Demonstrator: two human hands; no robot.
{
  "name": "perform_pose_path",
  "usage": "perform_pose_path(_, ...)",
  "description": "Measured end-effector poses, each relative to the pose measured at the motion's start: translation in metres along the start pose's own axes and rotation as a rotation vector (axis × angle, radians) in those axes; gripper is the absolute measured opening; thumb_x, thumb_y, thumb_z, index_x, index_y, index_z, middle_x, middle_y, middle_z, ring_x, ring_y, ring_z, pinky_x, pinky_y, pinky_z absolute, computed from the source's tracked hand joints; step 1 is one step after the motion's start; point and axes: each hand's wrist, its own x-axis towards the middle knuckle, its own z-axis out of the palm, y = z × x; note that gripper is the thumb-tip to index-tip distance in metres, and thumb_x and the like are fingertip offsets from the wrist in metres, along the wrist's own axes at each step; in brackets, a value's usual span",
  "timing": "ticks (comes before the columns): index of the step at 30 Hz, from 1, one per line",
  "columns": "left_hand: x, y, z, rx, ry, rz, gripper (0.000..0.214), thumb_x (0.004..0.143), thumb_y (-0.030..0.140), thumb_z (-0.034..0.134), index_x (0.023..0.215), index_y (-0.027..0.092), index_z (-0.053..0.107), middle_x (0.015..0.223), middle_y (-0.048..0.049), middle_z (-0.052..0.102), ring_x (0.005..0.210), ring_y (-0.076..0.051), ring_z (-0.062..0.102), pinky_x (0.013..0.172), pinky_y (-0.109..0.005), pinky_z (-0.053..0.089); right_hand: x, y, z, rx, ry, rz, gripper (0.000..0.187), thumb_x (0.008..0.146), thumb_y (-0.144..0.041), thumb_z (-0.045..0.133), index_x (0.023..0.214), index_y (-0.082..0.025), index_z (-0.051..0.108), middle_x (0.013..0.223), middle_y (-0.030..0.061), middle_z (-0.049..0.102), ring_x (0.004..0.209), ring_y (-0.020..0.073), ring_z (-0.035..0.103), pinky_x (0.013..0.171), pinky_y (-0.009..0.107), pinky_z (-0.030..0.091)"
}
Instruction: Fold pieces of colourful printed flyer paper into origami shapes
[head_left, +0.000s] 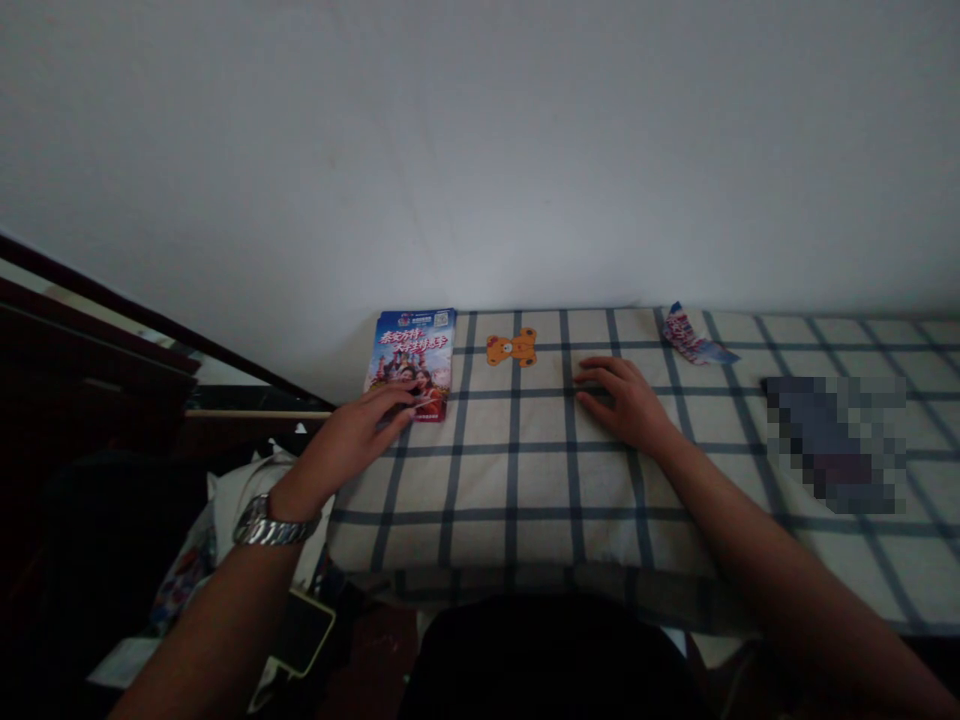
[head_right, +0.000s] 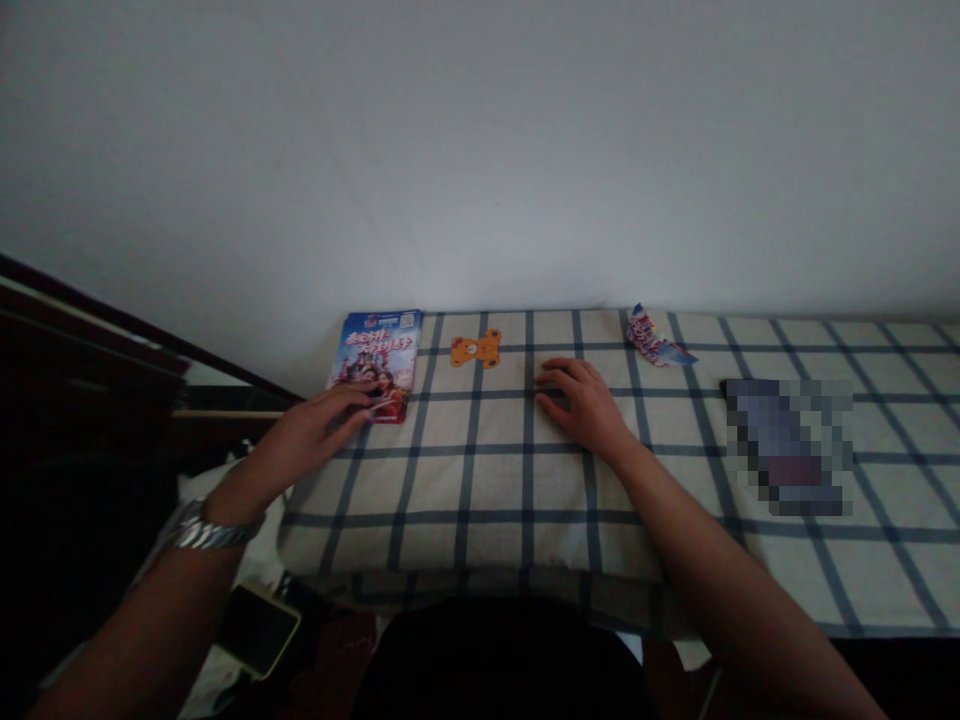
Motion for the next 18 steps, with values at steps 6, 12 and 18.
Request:
perform_pose_path(6,0.002,0.005,0.001,-0.059,0.06,-0.031,0.034,0.108,0.051,0.05,0.108,0.023,0.069,0.14,-0.0081,0.07,0.138,-0.027,0.061,0.12,-0.048,0.047,0.0,-0.002,-0.001,0.003,0.0,0.0,0.022,0.096,-0.028,0.069,0.118,-0.025,0.072,0.134,0.0115,0.069,0.125,0.0332,0.064,0.108,0.056,0.053)
perform_pose_path(12,0.004,-0.006,0.003,-0.12,0.007,-0.003,0.038,0.1,0.06,0.062,0.099,0.024,0.074,0.14,-0.008,0.067,0.135,-0.028,0.061,0.12,-0.049,0.048,0.001,-0.004,-0.001,-0.012,0.002,0.004,0.022,0.096,-0.027,0.069,0.118,-0.024,0.072,0.132,0.0123,0.069,0.124,0.0331,0.064,0.108,0.056,0.054)
perform_pose_path(18,0.003,-0.013,0.002,-0.137,-0.024,0.006,0.041,0.1,0.062,0.061,0.11,0.024,0.075,0.143,-0.0084,0.064,0.137,-0.028,0.06,0.122,-0.049,0.046,0.0,-0.006,-0.002,-0.013,-0.006,0.013,0.022,0.097,-0.028,0.068,0.119,-0.024,0.071,0.134,0.0125,0.068,0.125,0.0329,0.063,0.108,0.054,0.053)
